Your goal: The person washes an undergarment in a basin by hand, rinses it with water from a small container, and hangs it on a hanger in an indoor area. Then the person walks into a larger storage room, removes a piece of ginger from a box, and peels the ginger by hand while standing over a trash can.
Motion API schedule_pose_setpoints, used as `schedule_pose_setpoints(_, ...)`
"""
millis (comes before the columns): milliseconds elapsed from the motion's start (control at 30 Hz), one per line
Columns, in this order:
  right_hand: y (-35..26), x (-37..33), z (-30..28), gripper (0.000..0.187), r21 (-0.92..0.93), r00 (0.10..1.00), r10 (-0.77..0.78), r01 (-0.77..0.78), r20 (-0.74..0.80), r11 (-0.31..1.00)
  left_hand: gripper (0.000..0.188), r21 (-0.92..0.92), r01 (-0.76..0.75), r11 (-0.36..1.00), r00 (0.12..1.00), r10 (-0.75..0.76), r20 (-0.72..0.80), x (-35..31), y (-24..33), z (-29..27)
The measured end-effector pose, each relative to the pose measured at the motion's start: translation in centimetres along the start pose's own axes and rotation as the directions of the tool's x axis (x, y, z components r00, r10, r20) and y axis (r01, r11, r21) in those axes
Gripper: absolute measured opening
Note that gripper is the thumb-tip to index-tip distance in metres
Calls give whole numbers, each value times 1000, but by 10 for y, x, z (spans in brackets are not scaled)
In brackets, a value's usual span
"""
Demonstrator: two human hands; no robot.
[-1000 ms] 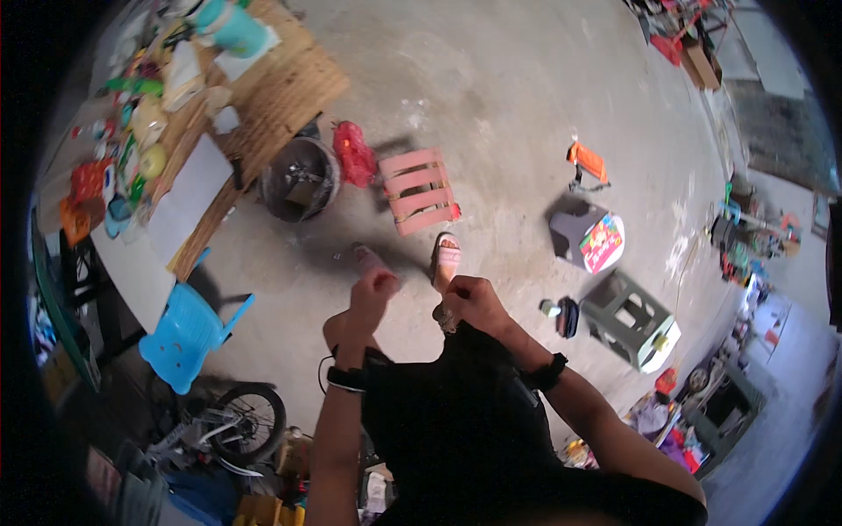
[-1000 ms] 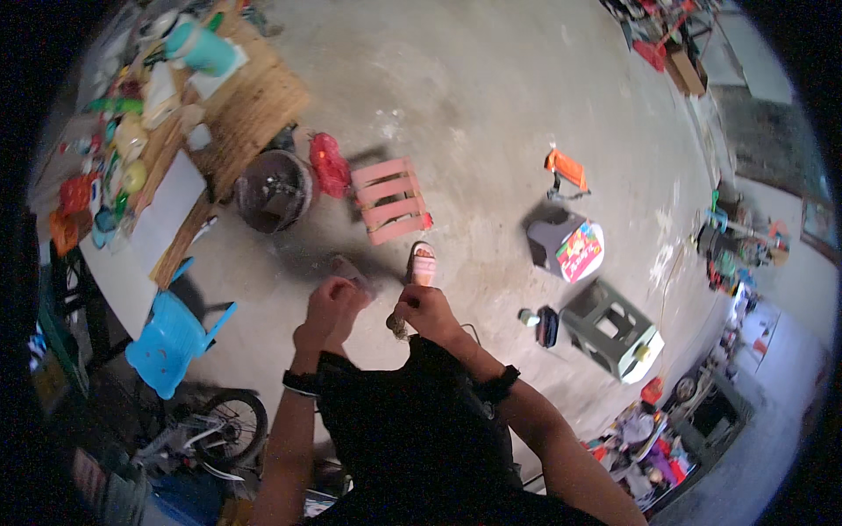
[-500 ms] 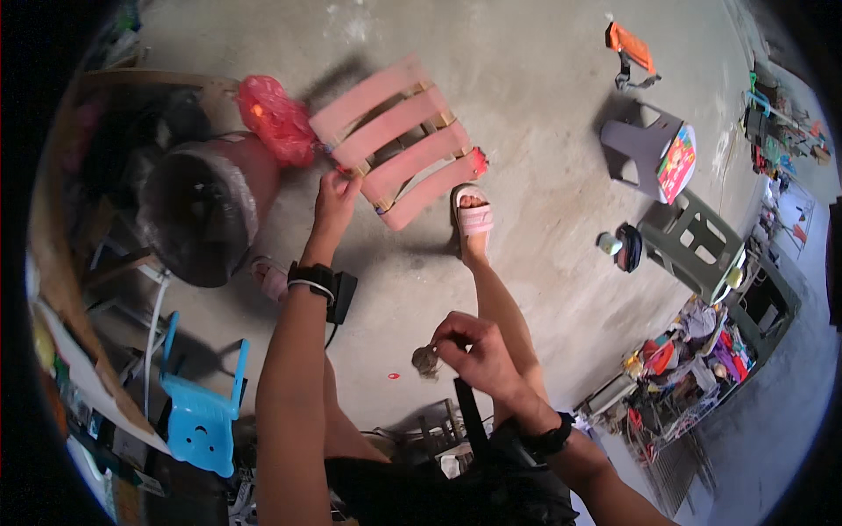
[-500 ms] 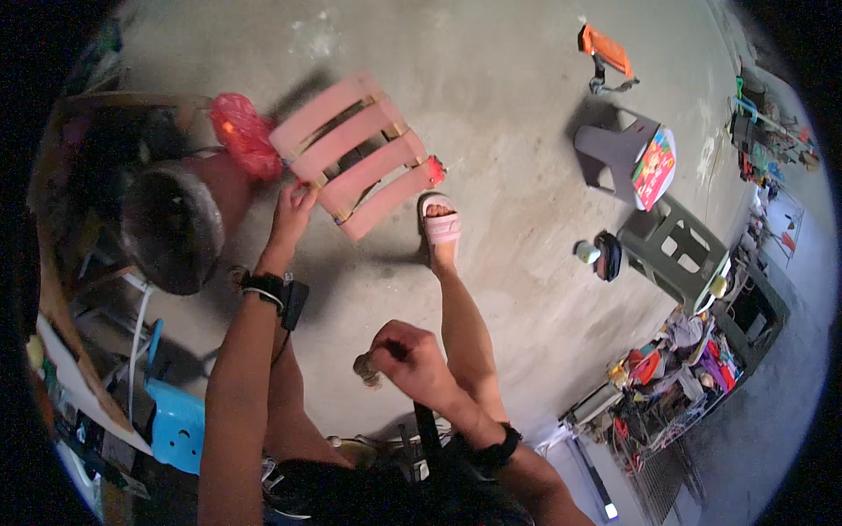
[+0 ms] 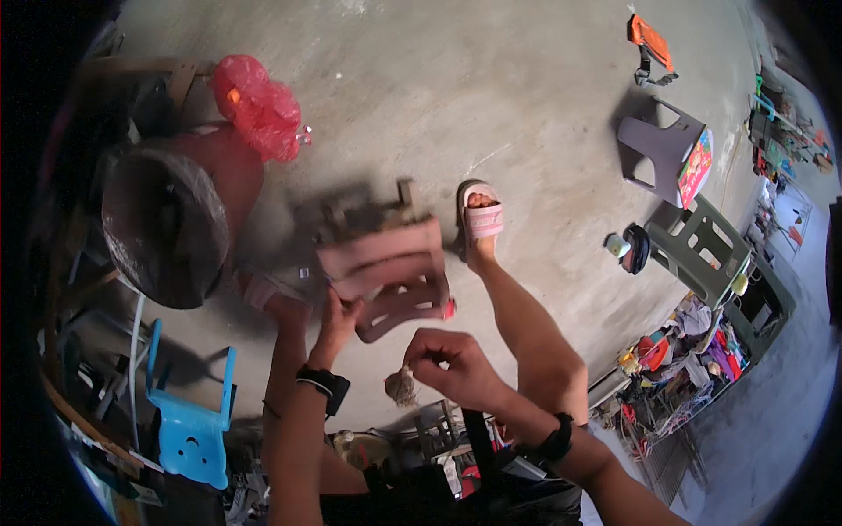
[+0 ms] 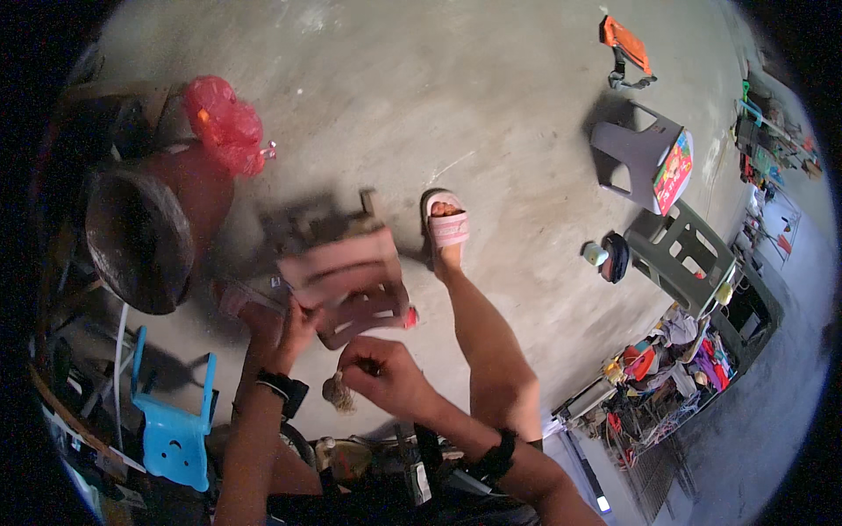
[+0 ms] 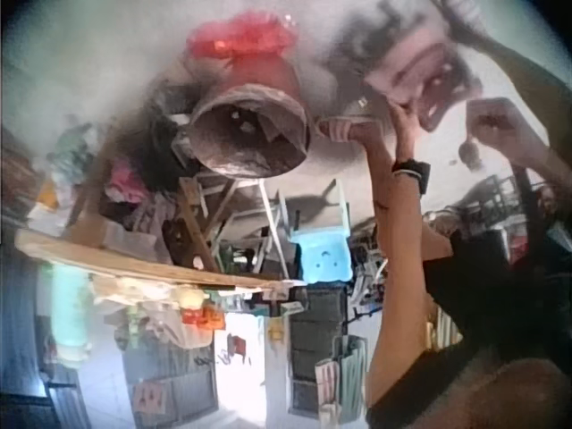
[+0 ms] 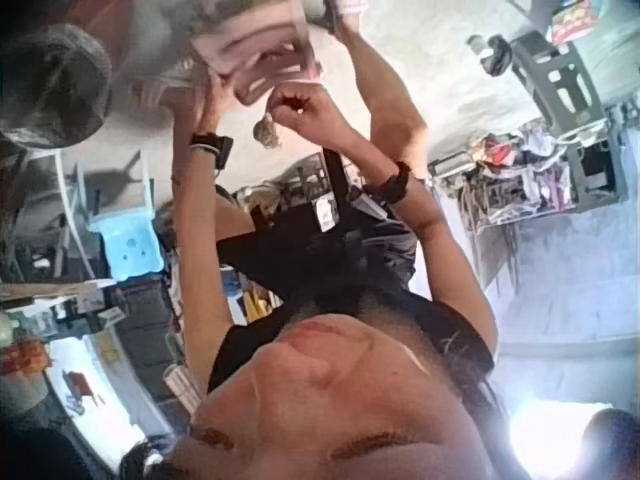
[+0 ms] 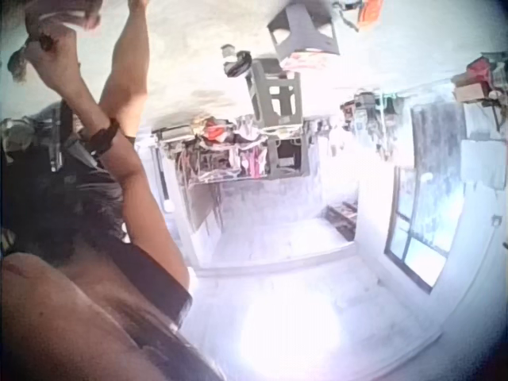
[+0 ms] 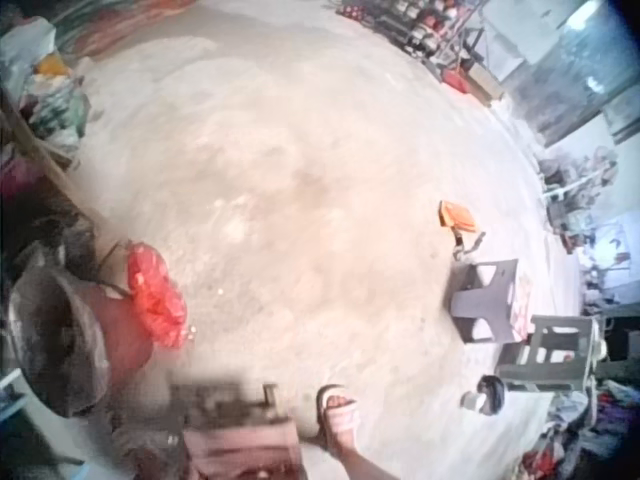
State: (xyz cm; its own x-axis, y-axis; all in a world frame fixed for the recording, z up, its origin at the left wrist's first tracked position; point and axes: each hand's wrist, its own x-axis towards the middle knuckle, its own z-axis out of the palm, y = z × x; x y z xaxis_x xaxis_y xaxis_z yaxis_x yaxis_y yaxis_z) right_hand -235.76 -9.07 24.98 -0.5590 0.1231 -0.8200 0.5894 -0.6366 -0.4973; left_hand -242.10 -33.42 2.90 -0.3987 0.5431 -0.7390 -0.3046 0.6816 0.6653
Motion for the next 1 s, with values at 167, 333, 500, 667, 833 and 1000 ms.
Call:
schedule_pose_setpoints(167,-7,19,-8,4,-138,997,-70,72,17,988,56,79,337,938,876,-344,337,-64,-49,27)
schedule_pose_setpoints(333,-31,40,-5,4,-108,993,-104,108,49,988,64,271,317,909,717,-417,559,-68,-90,47)
schedule_pose_setpoints(500,-44,67,5,4,-237,948,-288,313,134,920,63,441,259,859,931,-343,122,14,-76,-60)
schedule_pose_setpoints(667,-47,84,11,4,-279,895,-401,442,194,853,62,486,194,852,971,-95,-221,58,-40,-140)
schedule_pose_setpoints(833,-50,93,10,3,-246,865,-457,499,210,831,62,331,-218,918,587,-147,796,12,-19,-4)
schedule_pose_setpoints(1000,-55,91,8,4,-251,836,-515,548,190,798,62,325,-388,862,364,-181,914,16,-22,42)
